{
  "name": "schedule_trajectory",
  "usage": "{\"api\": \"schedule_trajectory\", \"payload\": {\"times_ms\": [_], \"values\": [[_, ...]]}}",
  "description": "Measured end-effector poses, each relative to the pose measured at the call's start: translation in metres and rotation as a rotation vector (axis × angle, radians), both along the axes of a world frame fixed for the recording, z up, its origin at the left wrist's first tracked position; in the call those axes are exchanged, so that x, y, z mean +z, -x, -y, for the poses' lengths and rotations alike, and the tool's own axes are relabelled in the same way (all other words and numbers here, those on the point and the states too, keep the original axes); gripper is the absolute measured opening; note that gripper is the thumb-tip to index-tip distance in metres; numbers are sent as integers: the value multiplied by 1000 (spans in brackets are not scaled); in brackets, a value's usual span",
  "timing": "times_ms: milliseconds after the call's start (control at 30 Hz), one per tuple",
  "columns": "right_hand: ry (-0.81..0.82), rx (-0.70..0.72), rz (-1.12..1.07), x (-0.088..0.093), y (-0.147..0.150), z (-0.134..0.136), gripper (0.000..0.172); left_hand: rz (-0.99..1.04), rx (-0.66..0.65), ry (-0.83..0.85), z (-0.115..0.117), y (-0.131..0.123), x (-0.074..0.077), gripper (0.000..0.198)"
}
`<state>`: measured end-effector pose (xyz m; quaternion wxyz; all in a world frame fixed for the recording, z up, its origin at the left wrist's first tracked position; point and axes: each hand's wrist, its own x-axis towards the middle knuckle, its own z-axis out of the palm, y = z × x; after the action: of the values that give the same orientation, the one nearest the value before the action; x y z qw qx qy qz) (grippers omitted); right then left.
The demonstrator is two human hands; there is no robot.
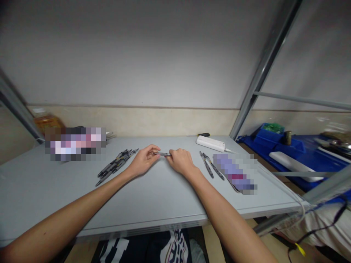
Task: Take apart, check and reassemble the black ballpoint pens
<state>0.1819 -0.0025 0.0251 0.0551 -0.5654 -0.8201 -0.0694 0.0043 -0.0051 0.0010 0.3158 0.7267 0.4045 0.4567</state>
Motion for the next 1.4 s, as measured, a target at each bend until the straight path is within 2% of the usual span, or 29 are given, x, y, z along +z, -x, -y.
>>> {"api": "schedule_trajectory", "payload": {"times_ms": [100,200,300,433,533,667,733,933,1067,1167,1300,1400], "values": [[-13,95,-108,1,-2,0,45,55,-5,22,-2,1,1,20],[-20,248,-241,2,-2,-2,42,162,24,95,-6,5,1,22],[-15,345,-345,2,-3,-6,34,232,40,155,-10,8,1,23],[-71,394,-468,-3,-5,-12,15,328,23,218,-12,8,-1,26],[-121,377,-554,-6,-8,-15,17,412,31,248,-13,8,0,29],[-70,223,-619,-5,-10,-17,29,482,55,277,-14,10,1,31],[-41,193,-653,-3,-10,-17,33,500,72,283,-15,12,1,31],[24,258,-878,-2,-10,-20,20,547,93,316,-18,14,-1,30],[27,197,-970,-3,-11,-23,30,596,99,335,-18,14,0,31],[113,159,-964,-2,-13,-25,32,606,98,344,-18,15,0,30],[124,221,-1067,-3,-14,-29,23,614,90,356,-19,16,-1,30],[118,217,-1168,-5,-15,-33,33,630,89,363,-20,17,-2,29]]}}
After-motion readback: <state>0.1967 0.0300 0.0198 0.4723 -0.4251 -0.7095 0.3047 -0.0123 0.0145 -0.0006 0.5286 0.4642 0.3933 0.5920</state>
